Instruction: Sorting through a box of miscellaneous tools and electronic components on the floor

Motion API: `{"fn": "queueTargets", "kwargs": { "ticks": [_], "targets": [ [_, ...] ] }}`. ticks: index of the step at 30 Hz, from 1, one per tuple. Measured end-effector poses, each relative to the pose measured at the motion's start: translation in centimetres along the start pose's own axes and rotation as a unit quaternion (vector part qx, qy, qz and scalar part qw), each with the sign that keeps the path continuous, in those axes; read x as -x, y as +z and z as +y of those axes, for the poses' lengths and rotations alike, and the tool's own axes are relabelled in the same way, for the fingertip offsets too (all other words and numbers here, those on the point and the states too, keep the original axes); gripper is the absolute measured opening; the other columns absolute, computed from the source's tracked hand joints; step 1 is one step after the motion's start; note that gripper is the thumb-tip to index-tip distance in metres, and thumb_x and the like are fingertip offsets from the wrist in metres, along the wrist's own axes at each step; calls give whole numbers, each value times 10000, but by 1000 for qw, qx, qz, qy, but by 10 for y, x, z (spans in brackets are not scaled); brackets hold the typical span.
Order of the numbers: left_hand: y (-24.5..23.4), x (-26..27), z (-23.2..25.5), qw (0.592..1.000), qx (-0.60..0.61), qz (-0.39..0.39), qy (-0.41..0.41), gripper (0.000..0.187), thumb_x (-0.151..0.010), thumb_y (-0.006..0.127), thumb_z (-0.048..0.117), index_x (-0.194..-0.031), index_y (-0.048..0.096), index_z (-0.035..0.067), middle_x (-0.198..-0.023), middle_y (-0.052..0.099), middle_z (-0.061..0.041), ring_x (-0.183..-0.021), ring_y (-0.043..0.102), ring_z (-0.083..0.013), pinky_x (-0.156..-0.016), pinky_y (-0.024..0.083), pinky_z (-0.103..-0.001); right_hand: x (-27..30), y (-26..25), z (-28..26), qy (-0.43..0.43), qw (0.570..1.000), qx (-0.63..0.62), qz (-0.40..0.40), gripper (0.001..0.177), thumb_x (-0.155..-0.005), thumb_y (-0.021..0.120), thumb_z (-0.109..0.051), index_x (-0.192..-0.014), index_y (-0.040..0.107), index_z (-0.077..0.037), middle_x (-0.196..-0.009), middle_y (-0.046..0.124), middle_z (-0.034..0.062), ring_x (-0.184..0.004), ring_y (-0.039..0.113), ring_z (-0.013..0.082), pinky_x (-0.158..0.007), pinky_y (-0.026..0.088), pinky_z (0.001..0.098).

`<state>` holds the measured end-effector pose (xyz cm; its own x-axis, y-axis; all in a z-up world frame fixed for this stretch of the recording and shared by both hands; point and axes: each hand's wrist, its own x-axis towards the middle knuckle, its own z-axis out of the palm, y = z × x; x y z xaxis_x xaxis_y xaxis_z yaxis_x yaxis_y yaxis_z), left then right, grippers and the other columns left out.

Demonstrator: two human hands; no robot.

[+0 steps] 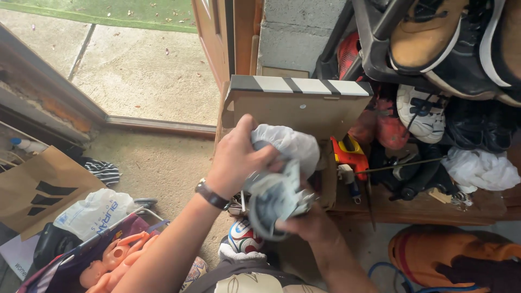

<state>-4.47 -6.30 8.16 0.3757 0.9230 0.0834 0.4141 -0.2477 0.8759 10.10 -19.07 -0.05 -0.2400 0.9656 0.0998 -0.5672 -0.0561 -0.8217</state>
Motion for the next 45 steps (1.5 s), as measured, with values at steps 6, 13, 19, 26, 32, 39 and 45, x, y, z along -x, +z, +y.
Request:
{"fn": "queueTargets", "kwargs": {
  "ticks": [6,13,19,26,32,39,45],
  "targets": [
    [18,27,-29,988,120,-92,19,240,-987,553,172,-1183,596,40,-922,739,-108,-845,716,-153,-751,562,-311,-5,-13,-8,-132,968,-28,210,915,-621,738,-64,-1488,445,-51,-1375,607,230,-1214,621,371,-1068,487,496],
    [30,21,-57,928,368,-35,38,386,-1097,445,235,-1423,524,45,-1296,645,-22,-1192,577,-106,-1040,471,-255,-21,-37,1,-218,940,113,235,872,-650,733,-72,-1478,463,-24,-1354,576,104,-1287,554,247,-1142,434,395],
    [14,21,-54,977,207,47,16,351,-1027,497,203,-1320,645,81,-1102,733,-31,-1008,644,-93,-890,526,-273,-25,-21,-22,-93,889,366,258,820,-657,844,-178,-1379,465,-94,-1300,530,64,-1229,560,240,-1033,482,407],
    [20,7,-81,961,263,84,-29,168,-1061,570,188,-1027,648,43,-845,595,14,-773,504,-49,-664,447,-244,-26,1,-41,-48,546,816,182,917,-508,912,-389,-1327,576,-150,-1305,567,192,-1258,463,461,-1031,350,595],
    [14,-7,-109,896,425,89,-91,198,-1050,521,168,-1118,652,36,-951,661,-6,-834,577,-61,-739,486,-225,-16,-27,-67,133,563,805,132,908,-620,837,-576,-1321,559,-70,-1198,675,183,-1150,613,369,-1000,433,475],
    [-6,-22,-100,807,535,121,-219,278,-999,497,232,-1159,656,69,-1036,708,-44,-883,695,-149,-733,591,-296,-6,-38,-87,103,494,863,30,591,-648,804,-600,-1009,672,-151,-1048,715,52,-1031,626,305,-933,426,496],
    [14,-29,-131,851,458,87,-240,268,-1042,504,312,-1180,666,150,-840,620,25,-599,543,-82,-430,370,-247,-2,-56,-61,29,480,876,45,611,-641,810,-496,-1107,646,-136,-1140,666,75,-1142,592,303,-912,426,524]
  ]
}}
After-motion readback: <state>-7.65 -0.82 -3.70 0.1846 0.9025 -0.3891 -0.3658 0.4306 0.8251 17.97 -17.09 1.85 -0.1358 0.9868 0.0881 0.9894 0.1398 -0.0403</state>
